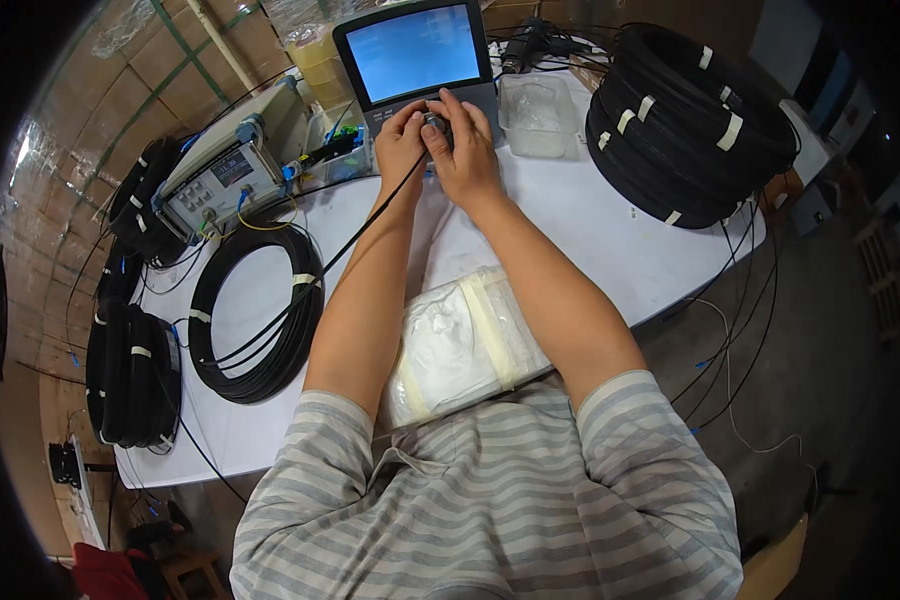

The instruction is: Inspecting the connector end-face of a fiber optic cable using a digital microscope.

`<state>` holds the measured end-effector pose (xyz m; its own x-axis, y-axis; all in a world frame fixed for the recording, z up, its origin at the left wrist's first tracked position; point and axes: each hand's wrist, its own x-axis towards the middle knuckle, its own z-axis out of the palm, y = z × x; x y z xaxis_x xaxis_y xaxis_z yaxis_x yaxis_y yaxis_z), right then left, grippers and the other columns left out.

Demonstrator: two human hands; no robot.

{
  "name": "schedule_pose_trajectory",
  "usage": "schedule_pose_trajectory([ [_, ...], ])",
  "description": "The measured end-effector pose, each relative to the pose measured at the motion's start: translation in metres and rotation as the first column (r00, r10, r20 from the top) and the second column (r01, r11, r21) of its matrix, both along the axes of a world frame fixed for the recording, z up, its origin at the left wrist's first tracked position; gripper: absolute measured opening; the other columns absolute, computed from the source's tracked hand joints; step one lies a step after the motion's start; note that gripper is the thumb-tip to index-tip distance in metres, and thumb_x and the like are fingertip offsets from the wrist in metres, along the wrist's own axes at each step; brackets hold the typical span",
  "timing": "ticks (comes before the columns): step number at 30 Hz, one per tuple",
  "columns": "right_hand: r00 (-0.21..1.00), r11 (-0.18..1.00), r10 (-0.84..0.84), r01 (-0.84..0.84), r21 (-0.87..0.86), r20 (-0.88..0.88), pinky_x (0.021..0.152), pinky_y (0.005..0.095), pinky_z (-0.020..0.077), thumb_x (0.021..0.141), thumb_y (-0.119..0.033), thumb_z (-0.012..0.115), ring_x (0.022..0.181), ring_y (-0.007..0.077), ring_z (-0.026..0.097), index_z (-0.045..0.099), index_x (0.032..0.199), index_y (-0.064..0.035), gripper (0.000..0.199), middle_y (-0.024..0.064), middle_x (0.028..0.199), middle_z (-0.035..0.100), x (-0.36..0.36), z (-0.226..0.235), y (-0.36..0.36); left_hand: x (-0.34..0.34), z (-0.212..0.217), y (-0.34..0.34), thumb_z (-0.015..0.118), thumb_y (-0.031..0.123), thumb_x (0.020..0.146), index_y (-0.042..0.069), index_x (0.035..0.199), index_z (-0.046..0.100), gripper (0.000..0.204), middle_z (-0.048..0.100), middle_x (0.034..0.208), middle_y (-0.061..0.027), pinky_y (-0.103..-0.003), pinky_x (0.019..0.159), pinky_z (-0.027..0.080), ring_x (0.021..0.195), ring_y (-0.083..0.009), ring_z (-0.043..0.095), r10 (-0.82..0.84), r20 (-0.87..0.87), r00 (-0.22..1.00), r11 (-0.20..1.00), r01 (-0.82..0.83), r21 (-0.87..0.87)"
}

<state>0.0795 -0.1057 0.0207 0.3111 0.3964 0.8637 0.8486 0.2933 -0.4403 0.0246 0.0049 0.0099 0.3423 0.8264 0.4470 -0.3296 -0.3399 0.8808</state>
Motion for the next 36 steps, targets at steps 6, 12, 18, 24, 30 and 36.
schedule_pose_trajectory([
  [6, 1.0, 1.0, -0.019, 0.019, -0.005, 0.006, 0.108, 0.0407, 0.0375, 0.105, -0.042, 0.046, 0.126, 0.0312, 0.052, 0.043, 0.145, 0.001, 0.059, 0.015, 0.13, 0.063, 0.0004, -0.0012, 0.0007, 0.0001, 0.0, -0.0014, 0.06, 0.013, 0.095, 0.004, 0.11, 0.075, 0.023, 0.063, 0.111, -0.0142, -0.032, 0.086, 0.052, 0.1, -0.0243, 0.063, 0.007, 0.006, 1.0, 1.0, -0.007, 0.005],
  [12, 1.0, 1.0, -0.005, 0.005, -0.012, -0.011, 0.109, 0.0412, 0.0363, 0.106, -0.042, 0.045, 0.126, 0.0311, 0.052, 0.042, 0.146, 0.0007, 0.059, 0.0147, 0.131, 0.063, -0.0001, -0.0015, 0.0005, 0.0002, -0.0018, 0.0008, 0.061, 0.013, 0.095, 0.004, 0.109, 0.075, 0.022, 0.064, 0.109, -0.0145, -0.033, 0.087, 0.052, 0.1, -0.0248, 0.063, 0.018, 0.024, 1.0, 1.0, -0.018, 0.023],
  [18, 1.0, 1.0, -0.018, 0.018, -0.022, -0.006, 0.11, 0.0413, 0.0356, 0.106, -0.042, 0.045, 0.127, 0.0312, 0.052, 0.043, 0.146, -0.0001, 0.059, 0.0152, 0.132, 0.062, 0.0012, -0.0013, -0.0001, 0.0, -0.0008, -0.0008, 0.062, 0.014, 0.094, 0.005, 0.107, 0.076, 0.021, 0.066, 0.108, -0.0144, -0.034, 0.085, 0.051, 0.1, -0.0245, 0.063, 0.031, 0.019, 0.999, 0.999, -0.032, 0.03],
  [24, 0.999, 0.999, 0.001, -0.002, -0.033, -0.032, 0.11, 0.0411, 0.0354, 0.106, -0.043, 0.045, 0.128, 0.0315, 0.051, 0.042, 0.146, 0.0003, 0.059, 0.0156, 0.132, 0.062, 0.0023, -0.001, -0.001, 0.0005, -0.0008, -0.0015, 0.061, 0.013, 0.094, 0.005, 0.108, 0.075, 0.021, 0.064, 0.108, -0.014, -0.034, 0.085, 0.052, 0.098, -0.0239, 0.063, 0.029, 0.014, 0.999, 0.999, -0.029, 0.024],
  [30, 1.0, 1.0, -0.007, 0.006, -0.016, -0.021, 0.11, 0.0407, 0.0349, 0.105, -0.043, 0.046, 0.127, 0.0322, 0.052, 0.042, 0.146, 0.0005, 0.06, 0.0168, 0.133, 0.062, 0.0013, -0.001, -0.0031, 0.0029, -0.0001, -0.0035, 0.06, 0.013, 0.095, 0.006, 0.112, 0.074, 0.023, 0.063, 0.111, -0.0136, -0.033, 0.087, 0.051, 0.1, -0.0239, 0.064, 0.037, 0.033, 0.999, 0.999, -0.038, 0.018],
  [36, 0.999, 0.999, 0.039, -0.039, -0.007, 0.017, 0.111, 0.0406, 0.0347, 0.105, -0.041, 0.047, 0.128, 0.0323, 0.051, 0.04, 0.147, 0.0009, 0.059, 0.0166, 0.134, 0.062, 0.0012, -0.0004, -0.002, 0.0, 0.0028, -0.004, 0.057, 0.014, 0.096, 0.004, 0.111, 0.074, 0.024, 0.064, 0.111, -0.0136, -0.034, 0.089, 0.05, 0.103, -0.025, 0.061, 0.06, -0.048, 0.997, 0.994, -0.055, 0.095],
])
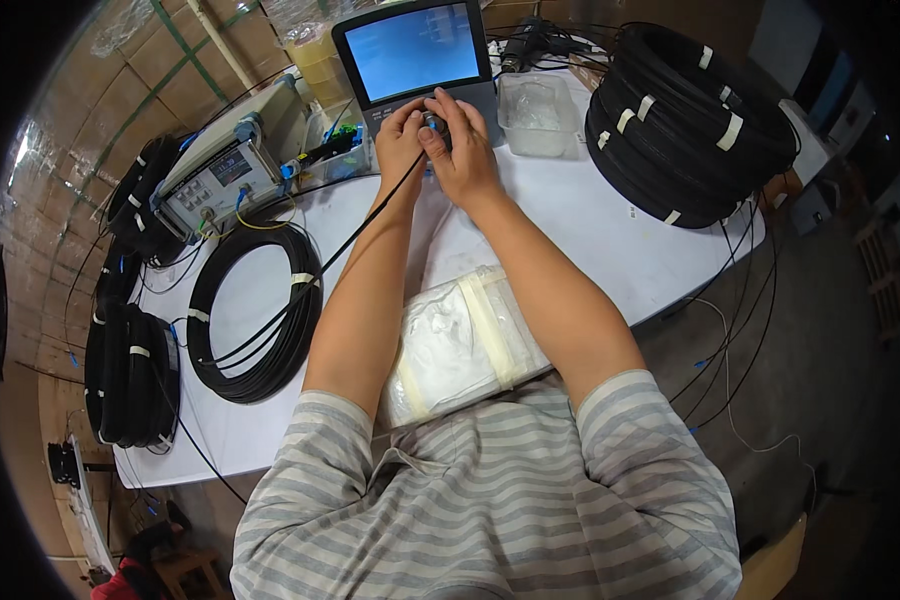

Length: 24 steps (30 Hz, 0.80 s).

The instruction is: Inspecting the connector end-face of a fiber optic cable using a digital microscope.

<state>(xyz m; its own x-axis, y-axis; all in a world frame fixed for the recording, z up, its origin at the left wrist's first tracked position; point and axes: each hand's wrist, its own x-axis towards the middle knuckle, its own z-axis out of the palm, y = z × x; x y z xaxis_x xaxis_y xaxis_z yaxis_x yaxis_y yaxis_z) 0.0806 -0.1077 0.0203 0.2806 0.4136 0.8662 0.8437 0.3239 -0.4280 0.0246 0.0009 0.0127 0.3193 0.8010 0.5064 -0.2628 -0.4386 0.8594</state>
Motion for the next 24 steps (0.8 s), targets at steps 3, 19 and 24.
schedule_pose_trajectory([
  [3, 1.0, 1.0, 0.017, -0.017, 0.011, -0.01, 0.11, 0.0408, 0.0357, 0.105, -0.04, 0.047, 0.127, 0.0323, 0.051, 0.04, 0.147, 0.0009, 0.059, 0.0165, 0.133, 0.062, 0.0005, 0.0, 0.0016, -0.0008, 0.0018, 0.0007, 0.057, 0.013, 0.096, 0.004, 0.11, 0.074, 0.024, 0.065, 0.109, -0.0135, -0.035, 0.089, 0.05, 0.103, -0.025, 0.061, -0.025, -0.008, 1.0, 1.0, 0.025, -0.011],
  [19, 0.999, 1.0, -0.019, 0.019, -0.017, -0.035, 0.109, 0.041, 0.0365, 0.105, -0.044, 0.045, 0.127, 0.0321, 0.052, 0.042, 0.146, -0.0007, 0.06, 0.0137, 0.133, 0.063, 0.0001, 0.001, 0.0012, 0.0012, -0.0039, 0.0055, 0.06, 0.013, 0.095, 0.004, 0.107, 0.075, 0.022, 0.065, 0.107, -0.0138, -0.034, 0.086, 0.051, 0.099, -0.0244, 0.063, -0.032, 0.044, 0.999, 0.997, 0.034, -0.065],
  [24, 0.998, 1.0, 0.006, -0.006, -0.003, -0.057, 0.109, 0.0406, 0.0369, 0.105, -0.041, 0.049, 0.127, 0.0319, 0.052, 0.042, 0.146, -0.0013, 0.058, 0.0147, 0.132, 0.063, -0.0017, 0.0015, 0.0015, 0.0, -0.0045, 0.006, 0.06, 0.013, 0.096, 0.004, 0.107, 0.075, 0.021, 0.064, 0.108, -0.0134, -0.034, 0.084, 0.051, 0.095, -0.0237, 0.063, -0.024, 0.064, 0.998, 0.999, 0.027, -0.045],
])
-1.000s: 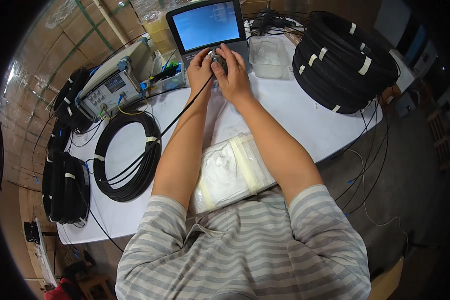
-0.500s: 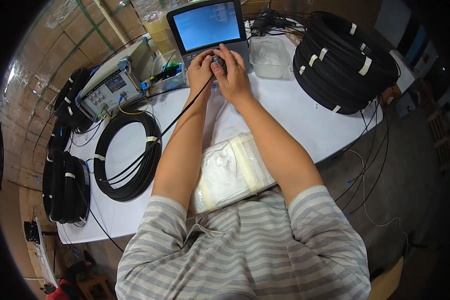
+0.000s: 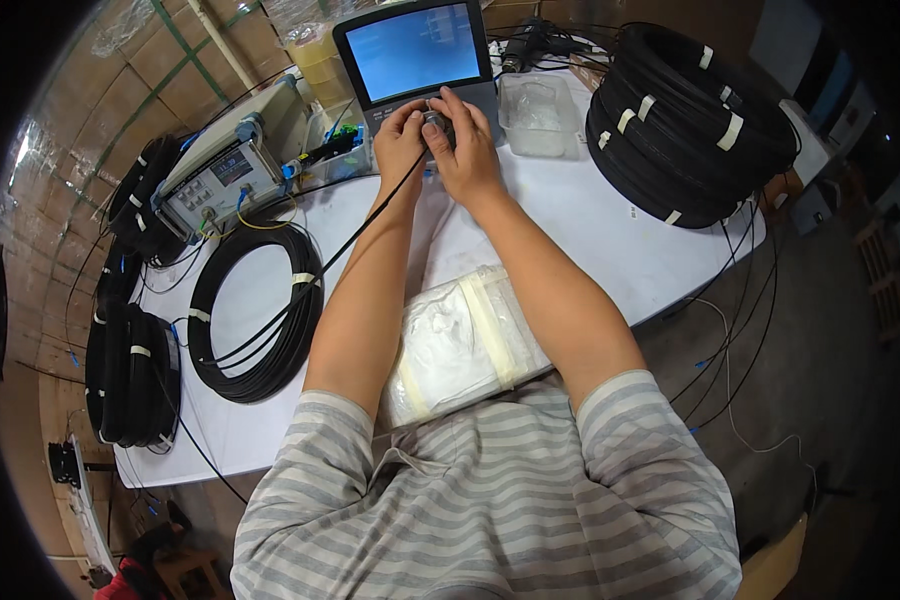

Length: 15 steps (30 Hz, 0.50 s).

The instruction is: Inspecting the connector end-face of a fiber optic cable using a digital microscope.

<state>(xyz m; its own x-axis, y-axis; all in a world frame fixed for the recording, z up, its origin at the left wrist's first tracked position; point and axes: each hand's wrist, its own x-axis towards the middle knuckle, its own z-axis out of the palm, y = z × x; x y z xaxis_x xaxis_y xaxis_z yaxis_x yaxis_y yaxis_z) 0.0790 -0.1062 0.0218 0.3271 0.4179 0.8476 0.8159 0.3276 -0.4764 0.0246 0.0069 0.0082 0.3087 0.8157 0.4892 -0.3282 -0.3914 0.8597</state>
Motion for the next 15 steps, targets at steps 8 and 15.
schedule_pose_trajectory([
  [8, 0.939, 0.992, -0.127, 0.117, -0.05, -0.319, 0.085, 0.0307, 0.0518, 0.1, -0.021, 0.06, 0.095, 0.0194, 0.067, 0.067, 0.121, -0.0035, 0.029, 0.0121, 0.107, 0.072, 0.018, -0.019, 0.007, 0.001, 0.003, -0.007, 0.058, 0.01, 0.1, -0.001, 0.114, 0.07, 0.022, 0.071, 0.104, -0.0082, -0.026, 0.082, 0.051, 0.093, -0.0135, 0.064, 0.016, -0.021, 1.0, 1.0, -0.016, -0.013],
  [15, 0.839, 0.999, -0.035, 0.027, -0.023, -0.542, 0.067, 0.029, 0.0502, 0.098, -0.025, 0.065, 0.072, 0.0119, 0.062, 0.071, 0.106, -0.003, 0.025, 0.0049, 0.082, 0.07, 0.026, -0.026, 0.014, 0.002, 0.002, -0.007, 0.06, 0.014, 0.097, 0.005, 0.109, 0.074, 0.021, 0.061, 0.108, -0.012, -0.032, 0.084, 0.05, 0.093, -0.022, 0.063, 0.007, -0.009, 1.0, 0.999, -0.008, -0.034],
])
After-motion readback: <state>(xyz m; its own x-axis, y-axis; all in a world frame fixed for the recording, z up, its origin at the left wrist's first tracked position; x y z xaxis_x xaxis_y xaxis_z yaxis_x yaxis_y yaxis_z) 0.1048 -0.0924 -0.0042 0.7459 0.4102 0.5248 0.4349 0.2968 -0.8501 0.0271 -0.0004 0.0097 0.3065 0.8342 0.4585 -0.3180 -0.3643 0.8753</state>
